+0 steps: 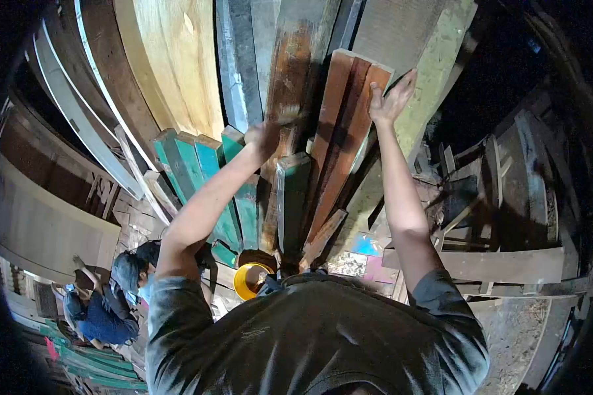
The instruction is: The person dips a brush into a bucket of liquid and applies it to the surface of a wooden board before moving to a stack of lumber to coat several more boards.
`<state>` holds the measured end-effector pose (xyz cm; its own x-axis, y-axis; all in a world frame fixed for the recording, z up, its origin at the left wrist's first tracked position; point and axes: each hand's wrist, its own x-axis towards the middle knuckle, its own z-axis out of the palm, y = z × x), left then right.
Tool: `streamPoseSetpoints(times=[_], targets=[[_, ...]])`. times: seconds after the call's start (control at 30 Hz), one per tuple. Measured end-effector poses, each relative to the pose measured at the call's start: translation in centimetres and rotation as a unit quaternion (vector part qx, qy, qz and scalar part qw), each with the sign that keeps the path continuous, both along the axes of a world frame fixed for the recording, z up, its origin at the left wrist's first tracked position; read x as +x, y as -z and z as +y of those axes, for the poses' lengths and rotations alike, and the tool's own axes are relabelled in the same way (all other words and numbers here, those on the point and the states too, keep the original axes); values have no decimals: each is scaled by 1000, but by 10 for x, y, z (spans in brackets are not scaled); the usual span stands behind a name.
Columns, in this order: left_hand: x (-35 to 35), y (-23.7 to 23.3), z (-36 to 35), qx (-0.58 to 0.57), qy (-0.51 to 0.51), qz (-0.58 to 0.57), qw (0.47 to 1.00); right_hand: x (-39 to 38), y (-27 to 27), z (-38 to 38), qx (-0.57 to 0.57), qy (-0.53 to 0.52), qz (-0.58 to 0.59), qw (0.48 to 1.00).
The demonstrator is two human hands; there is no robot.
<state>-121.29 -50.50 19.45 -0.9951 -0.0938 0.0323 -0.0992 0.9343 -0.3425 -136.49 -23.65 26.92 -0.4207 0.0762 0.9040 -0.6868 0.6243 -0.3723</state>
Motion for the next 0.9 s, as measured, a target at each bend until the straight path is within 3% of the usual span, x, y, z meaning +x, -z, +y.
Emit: streamPoseSetpoints(times=[0.07,0.13,0.23,0.3,0.5,0.6,0.63,0.67,0.73,0.8,0.83,0.9], targets=[[14,2,2,7,-31,-74,997,2,-2,1,1,0,-12,1000],[35,-36,12,-26,-55,-120,991,-2,0,1,7,1,8,1000],[24,-29,-2,27,-65,-135,988,1,-1,1,3,-1,11,1000],[16,-34,-5,112,-48,-47,991,1,-2,1,3,1,8,1000],[8,-123,9,260,4,177,949,-17,16,3,6,24,8,1000],[-29,-105,-10,237,28,174,955,-19,15,4,18,39,27,999],[-42,-79,-10,299,-33,296,907,-9,8,-2,-2,23,63,998],[-41,-86,0,289,-23,275,917,-19,13,7,77,79,51,993],[-14,-108,24,272,-10,228,935,-3,1,-2,28,55,25,998],[8,-88,38,246,44,256,934,-24,18,6,50,74,55,994],[-6,-63,41,262,-25,251,932,-22,13,1,39,76,38,996],[-7,-30,35,383,-62,220,895,-1,-1,-9,24,54,59,997]])
